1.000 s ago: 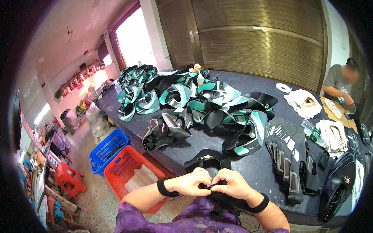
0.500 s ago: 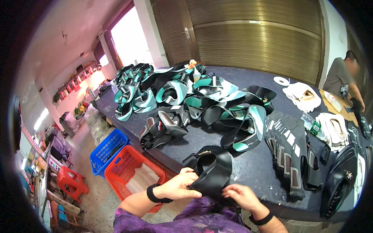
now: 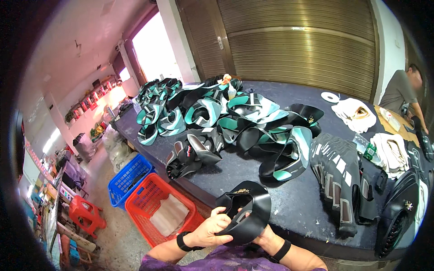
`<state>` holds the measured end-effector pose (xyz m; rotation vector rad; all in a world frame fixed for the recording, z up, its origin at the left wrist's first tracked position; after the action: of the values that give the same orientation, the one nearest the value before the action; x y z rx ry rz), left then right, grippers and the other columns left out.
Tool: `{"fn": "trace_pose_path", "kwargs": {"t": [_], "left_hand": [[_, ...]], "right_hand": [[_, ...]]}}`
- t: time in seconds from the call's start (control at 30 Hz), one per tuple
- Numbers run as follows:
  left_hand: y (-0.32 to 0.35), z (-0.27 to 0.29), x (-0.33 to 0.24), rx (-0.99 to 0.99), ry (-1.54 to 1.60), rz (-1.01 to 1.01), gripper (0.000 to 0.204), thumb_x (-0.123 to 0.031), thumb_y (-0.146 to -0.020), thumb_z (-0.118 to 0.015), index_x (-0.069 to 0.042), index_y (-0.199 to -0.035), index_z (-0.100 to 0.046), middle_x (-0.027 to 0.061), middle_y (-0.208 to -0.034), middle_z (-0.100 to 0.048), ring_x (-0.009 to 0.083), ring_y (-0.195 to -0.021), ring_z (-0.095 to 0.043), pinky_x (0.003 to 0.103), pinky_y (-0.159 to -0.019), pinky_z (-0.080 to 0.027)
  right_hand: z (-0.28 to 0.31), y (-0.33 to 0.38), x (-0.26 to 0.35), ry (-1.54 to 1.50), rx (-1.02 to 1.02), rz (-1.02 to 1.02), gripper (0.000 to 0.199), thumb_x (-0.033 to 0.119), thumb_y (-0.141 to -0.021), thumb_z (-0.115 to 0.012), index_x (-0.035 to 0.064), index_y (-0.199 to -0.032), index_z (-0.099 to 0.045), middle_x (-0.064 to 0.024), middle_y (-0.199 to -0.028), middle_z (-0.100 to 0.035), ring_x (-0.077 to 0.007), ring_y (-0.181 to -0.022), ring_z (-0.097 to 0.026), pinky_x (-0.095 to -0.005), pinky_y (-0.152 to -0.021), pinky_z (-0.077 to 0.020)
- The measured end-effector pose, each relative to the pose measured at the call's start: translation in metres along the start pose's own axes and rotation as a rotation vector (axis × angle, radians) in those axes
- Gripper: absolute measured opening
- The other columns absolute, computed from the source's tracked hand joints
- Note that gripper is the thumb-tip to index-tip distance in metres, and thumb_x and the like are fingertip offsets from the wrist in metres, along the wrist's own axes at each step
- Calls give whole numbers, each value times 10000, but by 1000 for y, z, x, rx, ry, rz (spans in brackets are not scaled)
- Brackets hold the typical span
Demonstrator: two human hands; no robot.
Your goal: The recorder is inspecting and organizing various black and green shoe upper components on a large assembly table.
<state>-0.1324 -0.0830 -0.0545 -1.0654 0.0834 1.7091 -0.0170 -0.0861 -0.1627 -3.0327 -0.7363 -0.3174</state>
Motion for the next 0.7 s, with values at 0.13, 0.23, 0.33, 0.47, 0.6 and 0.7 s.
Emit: {"fn": "trace_pose_path", "kwargs": {"t": [0.13,0.23,0.33,0.47,0.6,0.7], "left_hand": [[12,14,7,-117,14,102,215,-142,-753,-591,-64,-585,-481,5,-573,-425,146,-643,-473,405,-915,-242],[19,17,13,-147,46,132,252,-142,-740,-594,-72,-562,-430,-3,-568,-395,152,-610,-442,378,-890,-248],[24,15,15,-236,-21,153,262,-149,-725,-601,-77,-547,-423,-3,-553,-387,153,-587,-431,378,-872,-257],[29,18,11,-262,-183,102,270,-143,-660,-653,-72,-518,-434,7,-523,-372,150,-569,-431,383,-871,-277],[27,8,0,-271,-358,-6,304,-154,-623,-660,-89,-466,-408,-7,-493,-374,150,-548,-440,380,-806,-290],[20,-20,-14,-187,-429,-181,296,-168,-611,-677,-114,-472,-421,-16,-500,-364,141,-538,-451,372,-793,-305]], "right_hand": [[-6,18,20,828,-175,354,257,191,-846,-487,25,-1036,-538,-102,-971,-602,-208,-833,-596,-335,-735,-497],[-12,24,10,85,-8,44,303,245,-836,-503,26,-1043,-539,-111,-1016,-593,-235,-890,-588,-371,-776,-480],[-13,27,15,109,-161,98,321,254,-840,-494,21,-1057,-534,-108,-1045,-583,-243,-944,-567,-389,-826,-451],[-47,37,23,344,223,231,499,214,-743,-614,21,-1175,-454,-123,-1187,-496,-266,-1135,-437,-395,-1004,-264],[-52,45,21,376,215,310,500,178,-737,-634,19,-1173,-449,-116,-1194,-488,-250,-1148,-419,-395,-1010,-241],[-30,47,24,341,-166,326,233,102,-803,-577,19,-1016,-532,-103,-981,-584,-214,-944,-551,-362,-860,-412]]}}
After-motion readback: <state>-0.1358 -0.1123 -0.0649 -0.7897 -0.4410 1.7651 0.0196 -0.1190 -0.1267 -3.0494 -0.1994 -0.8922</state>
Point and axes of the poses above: each hand's wrist, its own y-axis away from the middle knuckle, its own z-axis out of the back of the hand, x = y × z, the point moved 5 cm from there along -y, towards the middle knuckle
